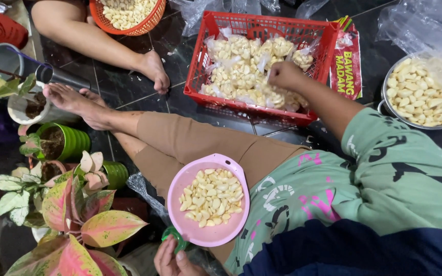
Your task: A person sitting on the floor is manually packaging peeled garlic cloves into small plastic bags.
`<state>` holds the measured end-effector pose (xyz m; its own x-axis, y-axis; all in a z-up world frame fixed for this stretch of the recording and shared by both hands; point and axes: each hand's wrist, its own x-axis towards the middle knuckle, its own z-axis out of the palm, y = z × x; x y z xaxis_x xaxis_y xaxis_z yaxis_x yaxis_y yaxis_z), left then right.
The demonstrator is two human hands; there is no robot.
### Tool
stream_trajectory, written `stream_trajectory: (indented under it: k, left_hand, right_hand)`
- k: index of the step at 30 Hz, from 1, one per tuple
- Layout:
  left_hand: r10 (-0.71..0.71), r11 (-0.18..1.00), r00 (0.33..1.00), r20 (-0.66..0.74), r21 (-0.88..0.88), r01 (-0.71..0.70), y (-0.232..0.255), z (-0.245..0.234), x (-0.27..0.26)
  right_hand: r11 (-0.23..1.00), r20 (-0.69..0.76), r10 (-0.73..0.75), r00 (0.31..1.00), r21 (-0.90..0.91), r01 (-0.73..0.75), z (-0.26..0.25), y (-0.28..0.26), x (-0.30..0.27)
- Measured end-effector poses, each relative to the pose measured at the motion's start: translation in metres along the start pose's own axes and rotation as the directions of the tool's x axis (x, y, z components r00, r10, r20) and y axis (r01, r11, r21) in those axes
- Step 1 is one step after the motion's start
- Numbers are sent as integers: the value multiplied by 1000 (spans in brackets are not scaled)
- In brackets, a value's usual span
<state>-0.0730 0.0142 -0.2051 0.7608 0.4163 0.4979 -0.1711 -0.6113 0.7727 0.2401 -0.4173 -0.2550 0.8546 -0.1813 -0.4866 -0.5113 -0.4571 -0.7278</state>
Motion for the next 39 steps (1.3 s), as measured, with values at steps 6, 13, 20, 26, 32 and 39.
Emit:
stream_trajectory:
  k: [6, 13, 20, 26, 32, 39]
  left_hand:
    - [-40, 998, 998, 44, -47, 42, 23, 4, 7]
    - [-89, 994, 992, 93, -54, 94, 46, 12, 11]
    - [-106, 993, 984, 142, -29, 112, 59, 6, 16]
    - [-83, 963, 990, 115, -246, 109, 51, 11, 17]
    - [-197, 561, 858, 475, -663, 496, 57, 59, 29]
    - [-459, 432, 783, 420, -664, 610, 47, 72, 31]
  right_hand:
    - [936, -74, -130, 989, 321, 147, -24, 26, 29]
    - [850, 98, 105, 990, -525, -38, -25, -42, -37]
    - [781, 154, -14, 988, -615, 107, -6, 6, 3]
    - [977, 8, -213, 977, -16, 213, -16, -44, -57]
    - [583, 452, -802, 391, 448, 677, 48, -64, -162]
    - [867, 228, -469, 853, -65, 494, 55, -53, -12]
